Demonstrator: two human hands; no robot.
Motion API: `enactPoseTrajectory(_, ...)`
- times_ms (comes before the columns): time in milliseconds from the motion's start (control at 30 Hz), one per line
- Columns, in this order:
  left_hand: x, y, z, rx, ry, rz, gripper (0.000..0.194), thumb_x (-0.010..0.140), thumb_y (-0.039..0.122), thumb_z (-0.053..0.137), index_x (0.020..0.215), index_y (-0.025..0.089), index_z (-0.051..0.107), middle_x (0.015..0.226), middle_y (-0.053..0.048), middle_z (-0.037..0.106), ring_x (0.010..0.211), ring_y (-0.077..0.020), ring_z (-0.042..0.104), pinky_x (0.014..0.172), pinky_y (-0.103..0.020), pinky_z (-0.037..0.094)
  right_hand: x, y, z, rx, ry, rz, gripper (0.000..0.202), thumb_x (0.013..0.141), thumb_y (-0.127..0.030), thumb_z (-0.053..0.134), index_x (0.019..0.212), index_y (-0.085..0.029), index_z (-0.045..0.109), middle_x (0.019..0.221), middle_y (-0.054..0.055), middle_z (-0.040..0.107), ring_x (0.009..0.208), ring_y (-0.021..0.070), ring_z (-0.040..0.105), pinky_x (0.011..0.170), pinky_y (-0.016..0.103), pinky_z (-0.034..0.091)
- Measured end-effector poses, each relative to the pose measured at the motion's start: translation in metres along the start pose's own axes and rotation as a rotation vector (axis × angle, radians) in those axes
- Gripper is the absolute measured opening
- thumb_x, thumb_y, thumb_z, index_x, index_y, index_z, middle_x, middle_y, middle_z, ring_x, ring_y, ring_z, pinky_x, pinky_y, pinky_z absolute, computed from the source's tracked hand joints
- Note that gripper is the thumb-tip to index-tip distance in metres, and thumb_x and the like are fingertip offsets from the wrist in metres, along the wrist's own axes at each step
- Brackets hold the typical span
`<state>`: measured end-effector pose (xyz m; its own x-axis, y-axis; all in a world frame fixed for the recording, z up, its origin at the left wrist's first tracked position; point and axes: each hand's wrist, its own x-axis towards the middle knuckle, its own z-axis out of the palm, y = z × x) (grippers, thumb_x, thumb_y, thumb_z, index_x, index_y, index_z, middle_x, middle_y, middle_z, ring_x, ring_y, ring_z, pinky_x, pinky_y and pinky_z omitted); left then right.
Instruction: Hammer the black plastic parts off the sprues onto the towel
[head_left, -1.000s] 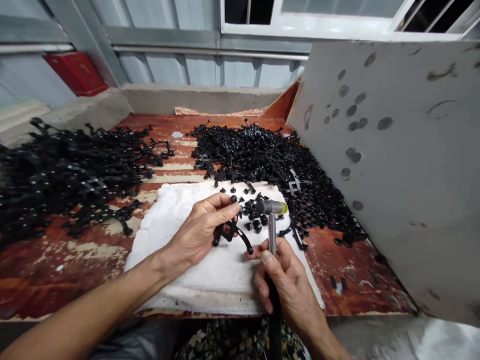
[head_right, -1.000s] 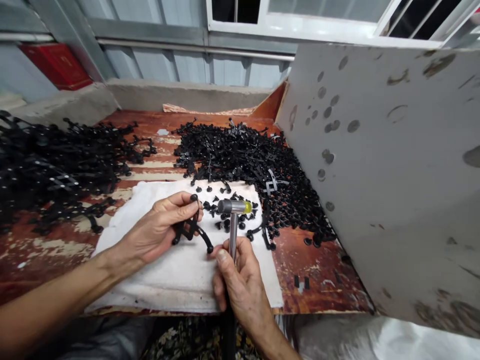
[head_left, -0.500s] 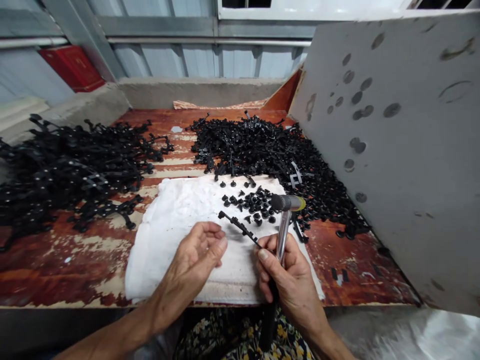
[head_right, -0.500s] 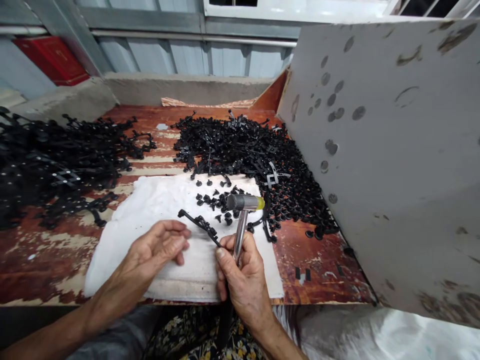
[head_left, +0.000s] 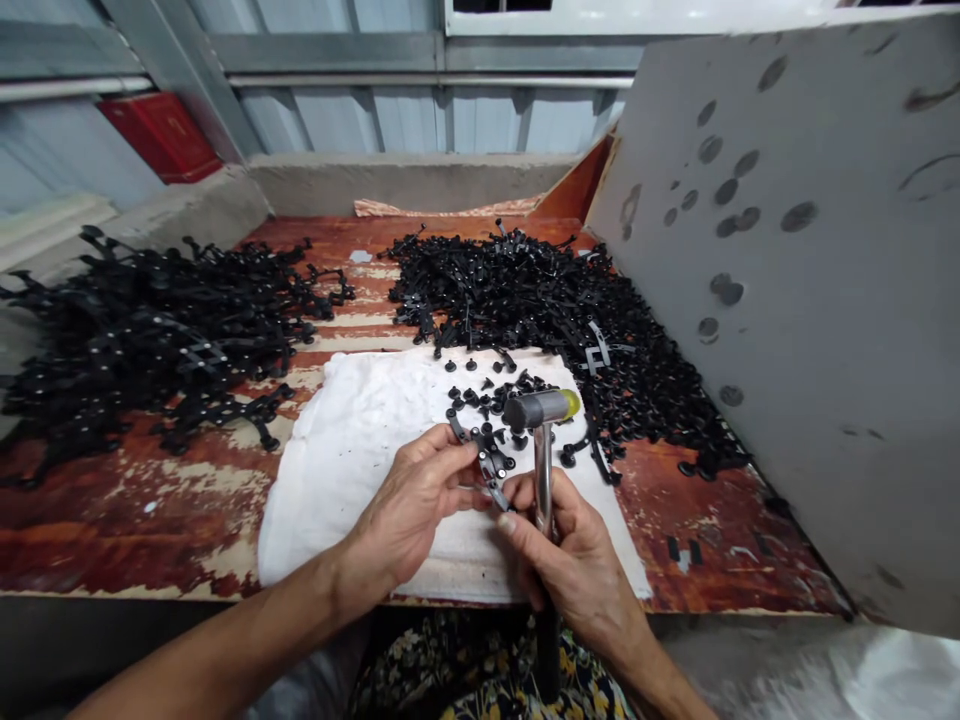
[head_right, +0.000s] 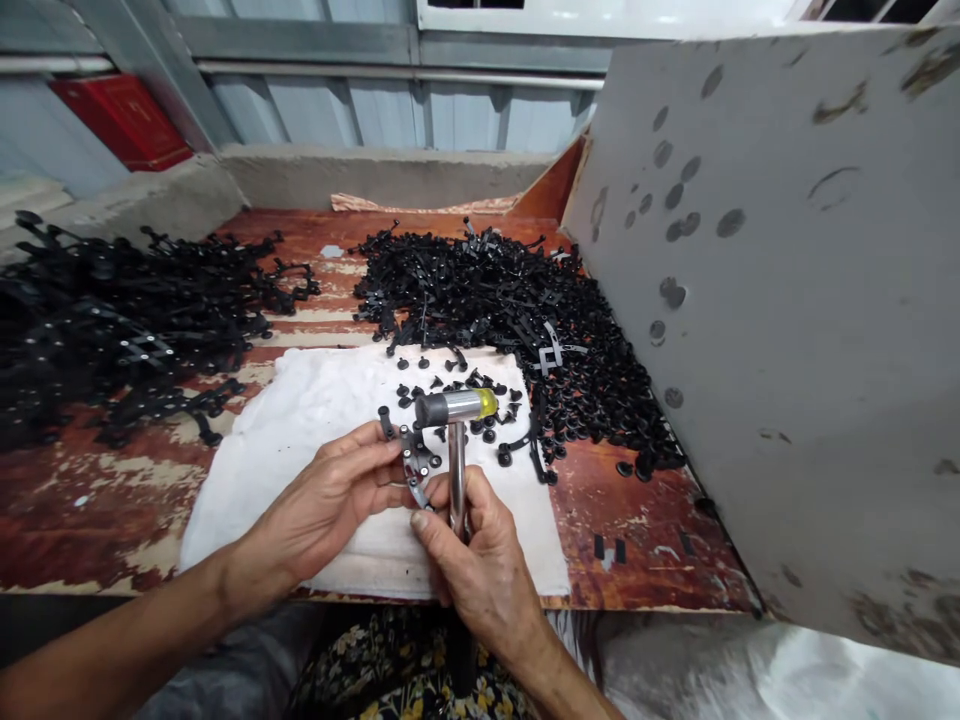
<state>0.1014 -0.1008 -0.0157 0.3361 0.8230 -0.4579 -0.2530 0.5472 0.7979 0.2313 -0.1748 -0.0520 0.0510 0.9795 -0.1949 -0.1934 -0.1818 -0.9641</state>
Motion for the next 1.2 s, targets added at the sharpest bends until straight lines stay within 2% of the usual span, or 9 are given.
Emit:
enactPoseTrajectory(100,0.002,0.002,0.002,-0.003,-0.059,-0.051,0.024,0.066,0.032,0.077,0.073,0.016,0.060,0.082,-0.008,0.070,0.070,-0.0201,0.066,0.058,-0.030,0.052,0.000,-0.001,-0.001,-0.021,-0.024,0.010,0.023,0.082,-0.037,0.069,0.081,-0.023,0.050,0.060,-0.010,0.043,0.035,0.0043,0.030,0.029,0.019,0.025)
enactPoseTrajectory(167,0.003,0.003,0.003,0.024,-0.053,-0.050,0.022,0.066,0.029,0.076,0.074,0.016,0.061,0.083,-0.009,0.071,0.070,-0.0204,0.066,0.057,-0.029,0.052,0.000,-0.002,-0.001,-0.026,-0.025,0.009,0.023,0.081,-0.037,0.069,0.082,-0.023,0.050,0.056,-0.011,0.042,0.034,0.0045,0.029,0.029,0.018,0.025)
enactPoseTrajectory(367,-0.002,0.006,0.001,0.070,-0.005,0.023,0.023,0.064,0.029,0.075,0.078,0.016,0.062,0.083,-0.008,0.071,0.068,-0.0215,0.067,0.050,-0.028,0.053,0.000,-0.004,0.003,0.093,0.051,0.023,0.035,0.085,-0.055,0.063,0.092,-0.024,0.047,0.047,-0.013,0.043,0.035,0.0064,0.033,0.031,0.016,0.031)
enactPoseTrajectory(500,-0.009,0.001,-0.001,0.097,-0.067,-0.005,0.027,0.066,0.034,0.076,0.081,0.017,0.062,0.075,-0.006,0.069,0.059,-0.0176,0.063,0.045,-0.026,0.052,0.001,-0.004,0.005,0.115,0.055,0.052,0.038,0.080,-0.052,0.069,0.091,-0.025,0.045,0.047,-0.014,0.044,0.033,0.0054,0.032,0.030,0.015,0.031)
enactPoseTrajectory(633,-0.012,-0.002,-0.001,0.094,-0.051,-0.029,0.027,0.063,0.030,0.077,0.079,0.018,0.059,0.064,0.000,0.061,0.047,-0.0121,0.055,0.040,-0.024,0.049,0.001,-0.002,0.004,0.065,0.068,0.036,0.033,0.082,-0.049,0.067,0.089,-0.024,0.047,0.045,-0.014,0.042,0.031,0.0052,0.030,0.030,0.016,0.029)
enactPoseTrajectory(733,-0.012,0.000,-0.002,0.050,-0.019,-0.059,0.027,0.061,0.027,0.075,0.079,0.018,0.058,0.066,0.000,0.061,0.048,-0.0114,0.054,0.040,-0.023,0.048,0.001,-0.001,0.003,0.079,0.096,0.037,0.030,0.083,-0.048,0.065,0.090,-0.024,0.047,0.045,-0.014,0.041,0.031,0.0059,0.030,0.030,0.017,0.030)
enactPoseTrajectory(967,-0.010,0.001,0.000,0.053,-0.038,-0.119,0.032,0.059,0.033,0.083,0.073,0.015,0.060,0.063,0.003,0.055,0.045,-0.0088,0.048,0.037,-0.025,0.049,0.002,0.002,0.003,0.002,0.066,0.003,0.024,0.086,-0.043,0.062,0.091,-0.024,0.050,0.048,-0.013,0.041,0.032,0.0063,0.030,0.031,0.018,0.029)
enactPoseTrajectory(1100,-0.004,0.012,-0.007,0.066,0.024,-0.076,0.033,0.054,0.026,0.086,0.071,0.013,0.061,0.061,0.003,0.055,0.042,-0.0074,0.047,0.034,-0.021,0.044,0.000,0.001,0.003,0.058,0.084,0.036,0.029,0.085,-0.048,0.063,0.092,-0.024,0.048,0.048,-0.013,0.040,0.035,0.0068,0.031,0.032,0.017,0.030)
enactPoseTrajectory(1200,0.012,0.029,-0.016,0.124,0.128,0.008,0.023,0.060,0.017,0.081,0.069,0.011,0.061,0.057,0.004,0.052,0.040,-0.0068,0.046,0.032,-0.019,0.040,0.000,0.000,0.005,0.111,0.093,0.052,0.036,0.082,-0.052,0.065,0.094,-0.024,0.047,0.051,-0.013,0.042,0.035,0.0067,0.034,0.031,0.016,0.031)
